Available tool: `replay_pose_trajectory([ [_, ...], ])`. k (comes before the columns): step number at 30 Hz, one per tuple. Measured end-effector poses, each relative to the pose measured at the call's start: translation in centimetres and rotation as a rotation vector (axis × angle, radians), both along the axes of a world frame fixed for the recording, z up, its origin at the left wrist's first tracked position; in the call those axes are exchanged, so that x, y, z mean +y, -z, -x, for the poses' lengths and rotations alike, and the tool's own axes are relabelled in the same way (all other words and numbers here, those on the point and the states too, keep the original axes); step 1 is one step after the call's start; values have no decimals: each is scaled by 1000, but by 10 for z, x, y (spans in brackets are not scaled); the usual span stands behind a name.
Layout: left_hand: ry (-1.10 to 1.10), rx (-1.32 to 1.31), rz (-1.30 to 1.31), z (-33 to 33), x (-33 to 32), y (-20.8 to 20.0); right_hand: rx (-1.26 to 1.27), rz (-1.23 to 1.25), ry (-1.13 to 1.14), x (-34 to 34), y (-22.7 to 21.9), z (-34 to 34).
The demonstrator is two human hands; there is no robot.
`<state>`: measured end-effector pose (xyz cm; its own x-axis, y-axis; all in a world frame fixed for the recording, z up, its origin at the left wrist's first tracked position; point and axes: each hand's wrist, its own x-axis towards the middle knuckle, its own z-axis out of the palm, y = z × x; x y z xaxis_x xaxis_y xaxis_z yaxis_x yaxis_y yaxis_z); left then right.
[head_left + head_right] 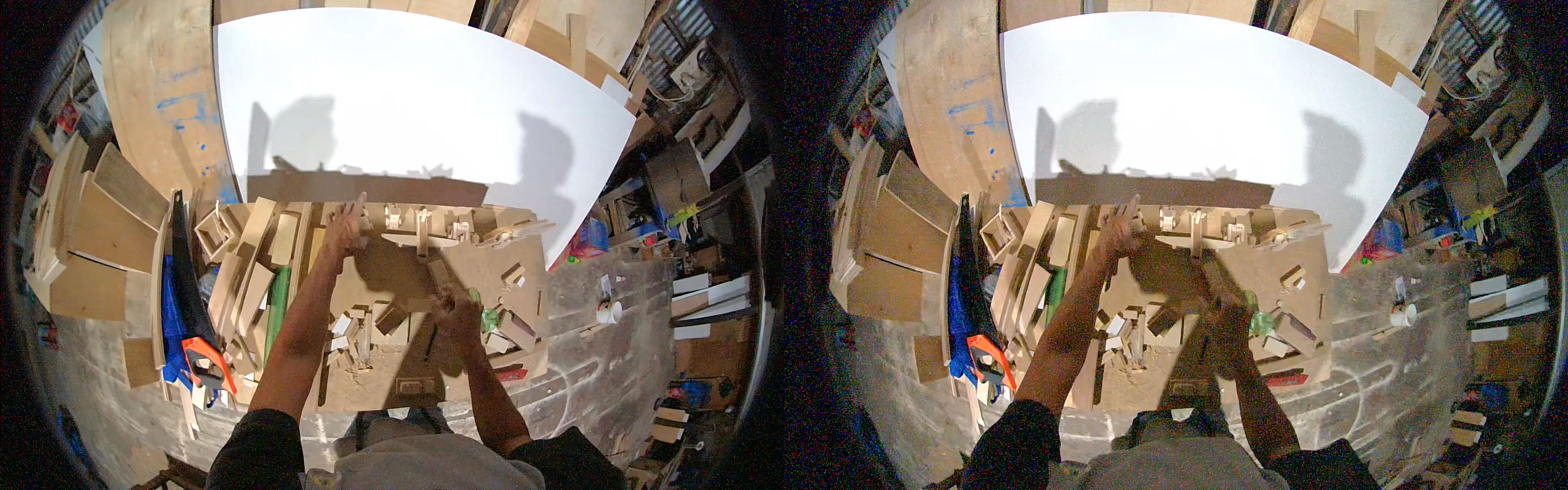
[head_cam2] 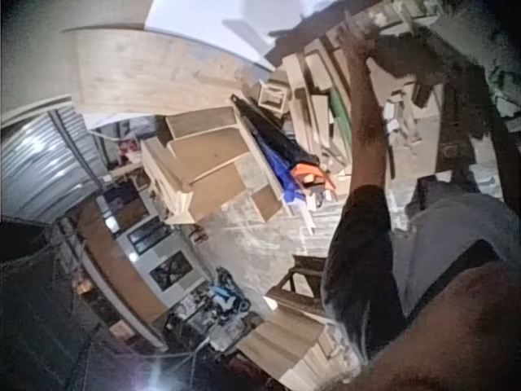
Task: The person applies glue from a green bottle onto small wooden blocks and joins the pieces together by hand on a workbench cluttered with wood scraps.
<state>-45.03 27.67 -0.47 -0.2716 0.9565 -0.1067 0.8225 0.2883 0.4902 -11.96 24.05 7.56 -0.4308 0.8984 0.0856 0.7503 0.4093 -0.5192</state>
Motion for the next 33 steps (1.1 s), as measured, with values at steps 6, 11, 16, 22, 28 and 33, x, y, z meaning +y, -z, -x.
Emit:
replay_pose_trajectory([
  [6, -92, 48, -39, -14, -15, -44, -55, 191, -29, -62, 5, -41],
  [11, -284, -120, -444, 13, -73, -45, 52, 256, -73, -101, -30, -68],
  [16, -645, -282, -606, -6, -191, -80, 144, 287, -87, -120, -49, -94],
  [22, -807, -503, -573, -120, -347, -92, 285, 287, -282, -128, -54, -122],
  [28, -684, -1247, -706, -293, -368, -160, 274, 318, -534, -148, -78, -170],
  [33, 233, -1707, -1059, -404, -345, -303, 305, 225, -674, -170, -60, -235],
])
